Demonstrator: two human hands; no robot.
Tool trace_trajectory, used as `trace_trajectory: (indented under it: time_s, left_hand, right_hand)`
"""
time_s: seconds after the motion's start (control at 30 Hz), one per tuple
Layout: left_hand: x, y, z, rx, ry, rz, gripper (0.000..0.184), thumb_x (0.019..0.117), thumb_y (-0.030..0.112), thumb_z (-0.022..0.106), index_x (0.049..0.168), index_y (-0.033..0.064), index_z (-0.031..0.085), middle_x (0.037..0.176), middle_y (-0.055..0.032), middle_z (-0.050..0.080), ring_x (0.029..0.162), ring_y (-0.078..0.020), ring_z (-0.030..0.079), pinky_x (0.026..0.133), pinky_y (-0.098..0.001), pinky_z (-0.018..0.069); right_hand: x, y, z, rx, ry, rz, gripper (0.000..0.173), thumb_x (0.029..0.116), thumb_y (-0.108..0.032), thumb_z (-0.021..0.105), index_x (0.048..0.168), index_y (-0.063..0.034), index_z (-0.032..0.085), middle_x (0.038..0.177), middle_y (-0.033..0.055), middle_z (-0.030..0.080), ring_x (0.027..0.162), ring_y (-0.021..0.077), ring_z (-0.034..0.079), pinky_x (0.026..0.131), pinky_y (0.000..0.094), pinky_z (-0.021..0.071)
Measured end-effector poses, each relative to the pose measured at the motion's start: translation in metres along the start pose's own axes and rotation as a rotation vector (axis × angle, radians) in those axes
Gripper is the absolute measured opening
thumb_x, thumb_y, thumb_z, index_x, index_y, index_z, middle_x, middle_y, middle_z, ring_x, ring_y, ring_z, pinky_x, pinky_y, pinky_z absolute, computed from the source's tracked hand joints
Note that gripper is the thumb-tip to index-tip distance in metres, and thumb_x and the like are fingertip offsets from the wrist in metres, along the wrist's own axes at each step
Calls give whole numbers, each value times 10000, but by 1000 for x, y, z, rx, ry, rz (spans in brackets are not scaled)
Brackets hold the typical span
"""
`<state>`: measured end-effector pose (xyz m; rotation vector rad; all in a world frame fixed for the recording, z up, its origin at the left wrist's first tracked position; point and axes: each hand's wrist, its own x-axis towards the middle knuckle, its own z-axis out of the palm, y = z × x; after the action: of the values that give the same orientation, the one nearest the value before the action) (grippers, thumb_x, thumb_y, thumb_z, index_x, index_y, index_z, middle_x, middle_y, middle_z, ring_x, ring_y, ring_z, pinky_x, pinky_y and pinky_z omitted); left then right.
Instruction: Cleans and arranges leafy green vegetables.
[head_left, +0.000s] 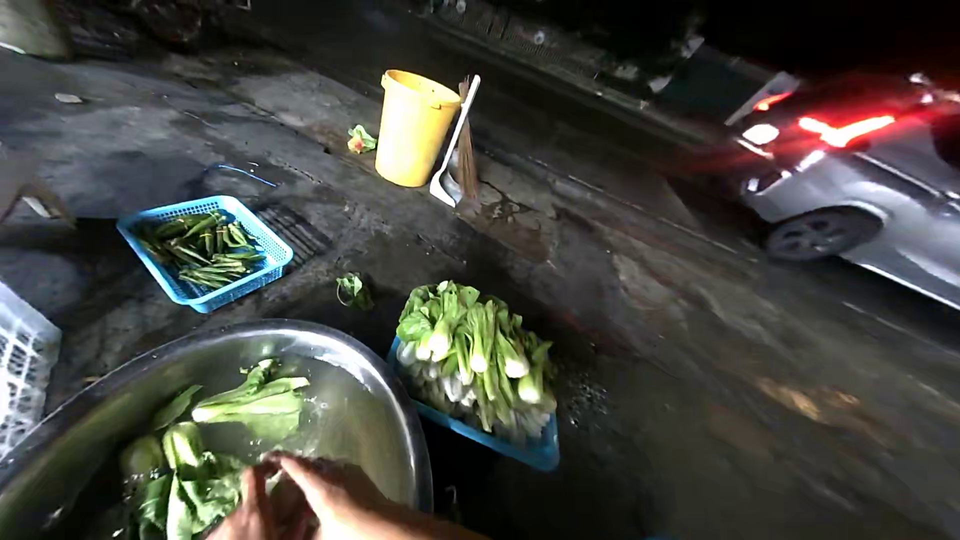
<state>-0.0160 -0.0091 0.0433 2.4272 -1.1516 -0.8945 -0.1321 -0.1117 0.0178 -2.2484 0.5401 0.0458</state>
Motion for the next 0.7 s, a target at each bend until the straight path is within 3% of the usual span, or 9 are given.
trace_trajectory:
  time_s: [0.07, 0.13, 0.2, 0.33, 0.4, 0.47, 0.57, 0.63, 0.7]
  left_hand:
    - [-11, 9, -12, -225, 107, 186, 731, 969, 373, 684, 1455, -97, 407, 1032, -280, 710, 855, -458, 704, 773, -647, 549]
    - [-14, 6, -22, -489, 116, 344, 689, 1025, 311, 590, 1489, -103, 293, 1070, -181, 702, 773, -205, 687, 710, -416, 586]
    - [-16, -5, -31, -613, 106, 356, 656, 1036, 274, 546, 1513, -73, 258, 1151, -150, 677, 825, -125, 683, 716, -325, 587]
    - [3, -54, -24, -552, 127, 168, 493, 1031, 223, 588, 1426, -52, 482, 1231, -229, 665, 986, -315, 696, 852, -507, 569]
    - [15, -80, -11, -531, 151, 84, 403, 1036, 206, 600, 1359, -32, 564, 1249, -222, 668, 1034, -332, 697, 909, -531, 559]
    - [22, -105, -10, -523, 199, -27, 360, 1041, 186, 601, 1334, -23, 594, 1284, -218, 655, 1073, -339, 687, 952, -531, 544]
    - [24, -141, -24, -484, 365, -182, 354, 1055, 174, 564, 1341, -33, 592, 1321, -262, 618, 1170, -374, 645, 1030, -541, 500]
    - [23, -162, -28, -471, 461, -269, 350, 1054, 165, 554, 1340, -31, 595, 1331, -275, 606, 1223, -393, 612, 1064, -553, 470]
    - [25, -178, -27, -446, 503, -329, 345, 1047, 157, 563, 1332, -35, 594, 1332, -280, 597, 1227, -407, 605, 1058, -557, 470]
  right_hand:
    - [-1, -4, -29, 62, 119, -2, 803, 800, -61, 820, 1528, -123, 488, 1258, 180, 700, 1097, 360, 699, 921, 594, 556]
    - [-2, 1, -78, 124, 174, 10, 702, 852, -138, 810, 1485, -83, 511, 1268, 180, 690, 1099, 323, 700, 944, 556, 560]
    - [-9, 11, -133, 146, 277, -38, 642, 865, -178, 796, 1420, 2, 530, 1295, 189, 654, 1148, 267, 670, 986, 470, 556]
    - [-34, 26, -230, -141, 528, 8, 561, 900, -143, 770, 1412, -63, 554, 1354, 133, 644, 1178, 261, 652, 959, 479, 553]
    - [-39, 57, -250, -388, 687, 1, 575, 895, -135, 784, 1427, -110, 566, 1365, 144, 640, 1226, 345, 621, 981, 562, 533]
    - [-35, 107, -249, -588, 755, -51, 539, 899, -58, 746, 1413, -55, 584, 1373, 211, 629, 1293, 463, 558, 1058, 636, 455]
    - [-36, 178, -216, -727, 528, 49, 464, 901, 55, 633, 1362, 5, 617, 1422, 253, 586, 1349, 534, 485, 1098, 660, 407]
    - [-43, 203, -187, -702, 286, 228, 528, 899, 103, 628, 1411, -16, 588, 1461, 261, 547, 1388, 531, 444, 1123, 661, 390]
    - [-42, 209, -168, -715, 214, 320, 640, 884, 142, 609, 1487, -56, 527, 1511, 260, 500, 1404, 531, 423, 1120, 671, 377]
